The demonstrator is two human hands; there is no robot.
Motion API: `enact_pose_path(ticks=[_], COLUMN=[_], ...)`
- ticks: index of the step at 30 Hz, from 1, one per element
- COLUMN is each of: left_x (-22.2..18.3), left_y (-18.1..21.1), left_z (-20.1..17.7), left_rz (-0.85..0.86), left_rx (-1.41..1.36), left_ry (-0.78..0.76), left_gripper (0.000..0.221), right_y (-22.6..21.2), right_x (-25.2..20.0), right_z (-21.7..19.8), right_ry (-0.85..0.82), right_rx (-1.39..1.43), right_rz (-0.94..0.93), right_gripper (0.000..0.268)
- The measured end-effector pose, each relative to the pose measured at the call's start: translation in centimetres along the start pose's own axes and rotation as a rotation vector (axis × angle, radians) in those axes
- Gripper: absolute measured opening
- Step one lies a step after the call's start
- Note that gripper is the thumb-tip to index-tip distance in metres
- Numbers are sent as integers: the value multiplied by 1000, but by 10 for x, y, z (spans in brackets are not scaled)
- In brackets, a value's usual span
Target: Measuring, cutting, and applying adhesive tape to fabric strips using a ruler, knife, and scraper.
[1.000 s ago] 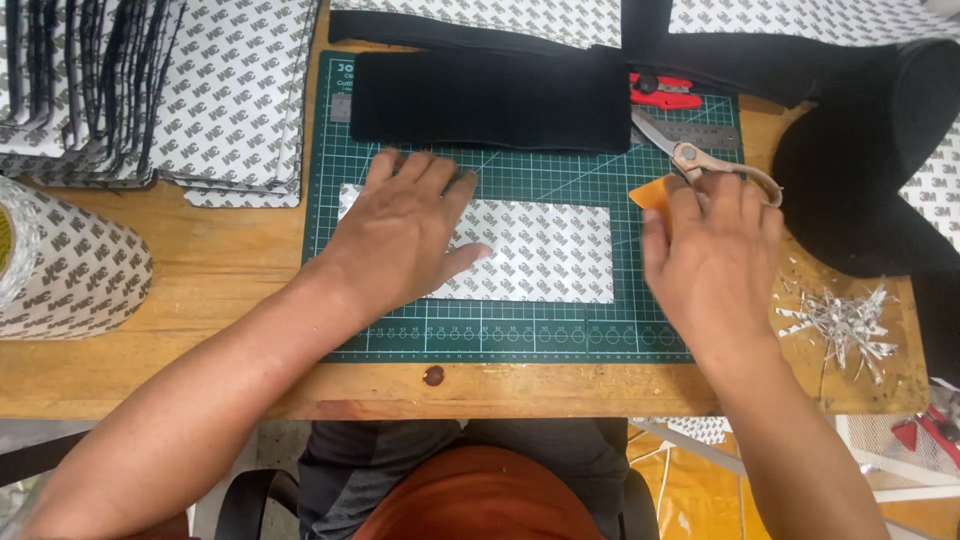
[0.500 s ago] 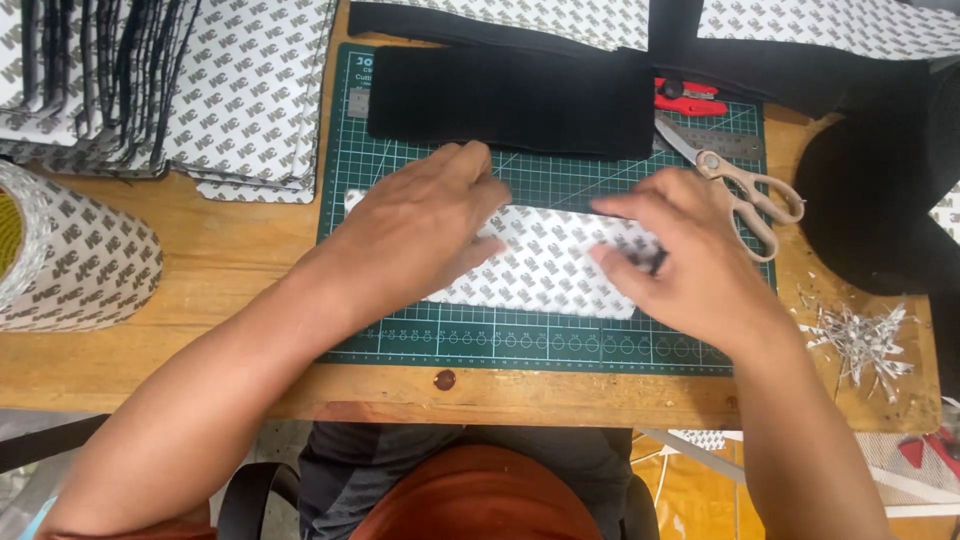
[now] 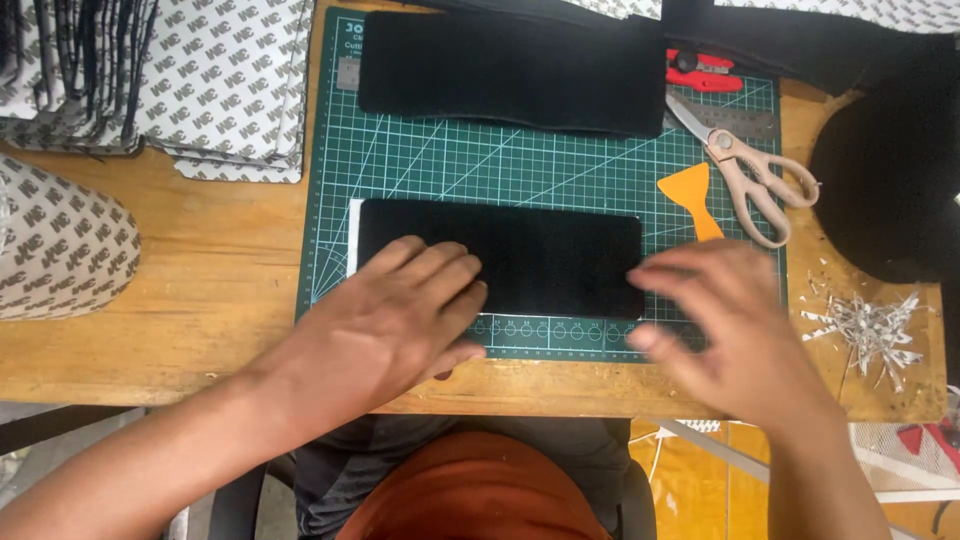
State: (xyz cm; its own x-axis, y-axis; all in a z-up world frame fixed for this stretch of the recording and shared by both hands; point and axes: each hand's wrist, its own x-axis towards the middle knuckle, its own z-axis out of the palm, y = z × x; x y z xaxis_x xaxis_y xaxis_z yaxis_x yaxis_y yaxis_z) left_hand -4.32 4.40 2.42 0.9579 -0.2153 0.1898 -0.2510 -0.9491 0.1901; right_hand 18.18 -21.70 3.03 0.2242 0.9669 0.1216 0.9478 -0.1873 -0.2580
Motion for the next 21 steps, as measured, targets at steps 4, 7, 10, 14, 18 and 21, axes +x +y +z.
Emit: enact_pose_path(ticks=[4, 7, 10, 14, 18, 21], left_x=[-16, -25, -36, -47, -54, -53], left_y=[4, 6, 5, 3, 3, 8], left_z=[-7, -3, -3, -3, 5, 4], left_rz=[-71, -123, -151, -167, -170, -179], left_rx=[-75, 29, -12, -89, -50, -59], left_ry=[54, 181, 209, 199, 156, 178], left_gripper=[47, 43, 37, 38, 42, 41], right_y=[16, 25, 33, 34, 19, 9], right_x=[-12, -16, -16, -8, 4, 7], right_z=[1, 8, 14, 7, -2, 2], right_ry=[155, 118, 91, 55, -15, 106], right_rx=[-213, -199, -86, 12, 78, 219], right_rz=[312, 469, 589, 706, 957, 802], right_gripper=[47, 57, 48, 39, 33, 42])
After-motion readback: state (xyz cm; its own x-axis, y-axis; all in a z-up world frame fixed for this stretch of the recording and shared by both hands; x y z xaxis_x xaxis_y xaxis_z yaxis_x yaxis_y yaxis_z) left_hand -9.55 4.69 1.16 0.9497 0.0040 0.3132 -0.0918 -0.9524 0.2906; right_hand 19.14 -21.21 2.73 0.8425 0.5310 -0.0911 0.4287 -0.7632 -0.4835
